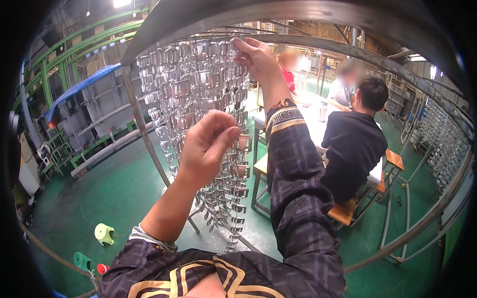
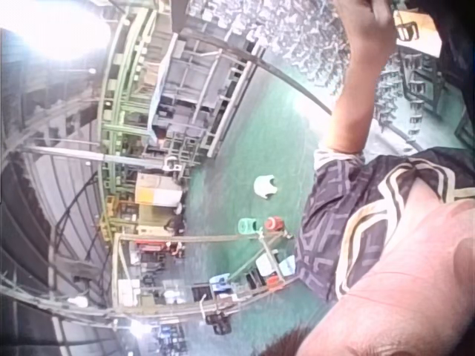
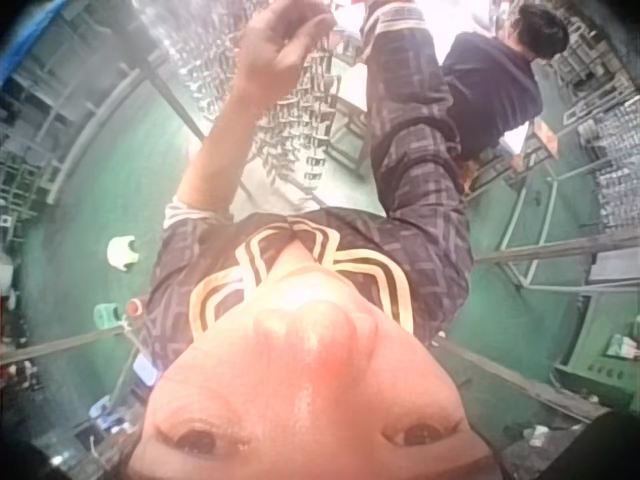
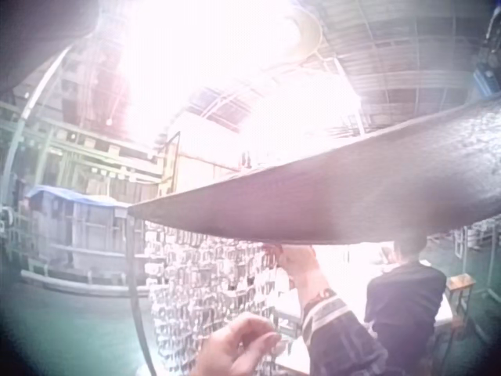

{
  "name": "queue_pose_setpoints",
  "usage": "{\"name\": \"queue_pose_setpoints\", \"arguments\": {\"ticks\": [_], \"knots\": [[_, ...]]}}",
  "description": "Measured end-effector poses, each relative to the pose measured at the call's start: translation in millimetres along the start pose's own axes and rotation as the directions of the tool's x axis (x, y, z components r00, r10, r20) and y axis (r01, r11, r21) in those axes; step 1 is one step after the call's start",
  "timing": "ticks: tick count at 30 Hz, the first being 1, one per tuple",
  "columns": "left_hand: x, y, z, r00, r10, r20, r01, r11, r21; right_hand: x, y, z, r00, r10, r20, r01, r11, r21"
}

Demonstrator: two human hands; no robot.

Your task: The person hangs long metal strips onto a metal rack and receives additional strips from another person.

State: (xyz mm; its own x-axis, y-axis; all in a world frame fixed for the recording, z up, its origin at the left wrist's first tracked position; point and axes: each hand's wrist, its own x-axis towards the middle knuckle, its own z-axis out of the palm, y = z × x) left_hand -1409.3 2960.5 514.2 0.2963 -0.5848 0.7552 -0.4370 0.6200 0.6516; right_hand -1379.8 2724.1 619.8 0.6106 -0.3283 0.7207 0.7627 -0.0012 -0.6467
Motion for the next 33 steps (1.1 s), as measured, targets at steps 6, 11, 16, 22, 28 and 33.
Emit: {"name": "queue_pose_setpoints", "arguments": {"ticks": [6,11,16,22,28,33], "knots": [[-3,-5,-11,0.997,-0.019,0.071,0.018,1.0,0.014,1,9,2,0.997,0.071,0.03,-0.071,0.997,0.026],[-4,-7,-12,0.998,-0.024,0.049,0.027,0.997,-0.069,-6,12,-2,0.995,0.087,0.045,-0.09,0.993,0.076],[9,-7,-13,0.998,-0.015,0.062,0.019,0.997,-0.076,-34,2,2,0.979,-0.083,-0.184,0.038,0.971,-0.234],[42,-8,-4,0.996,0.087,0.027,-0.086,0.996,-0.022,-112,-28,8,0.971,-0.201,-0.132,0.145,0.927,-0.346],[73,-11,3,0.991,0.131,-0.002,-0.129,0.981,0.148,-145,-31,20,0.998,0.045,-0.045,-0.06,0.893,-0.446],[86,-17,13,0.987,0.157,-0.017,-0.149,0.961,0.234,-136,-30,11,0.994,-0.035,-0.106,-0.025,0.857,-0.515]]}}
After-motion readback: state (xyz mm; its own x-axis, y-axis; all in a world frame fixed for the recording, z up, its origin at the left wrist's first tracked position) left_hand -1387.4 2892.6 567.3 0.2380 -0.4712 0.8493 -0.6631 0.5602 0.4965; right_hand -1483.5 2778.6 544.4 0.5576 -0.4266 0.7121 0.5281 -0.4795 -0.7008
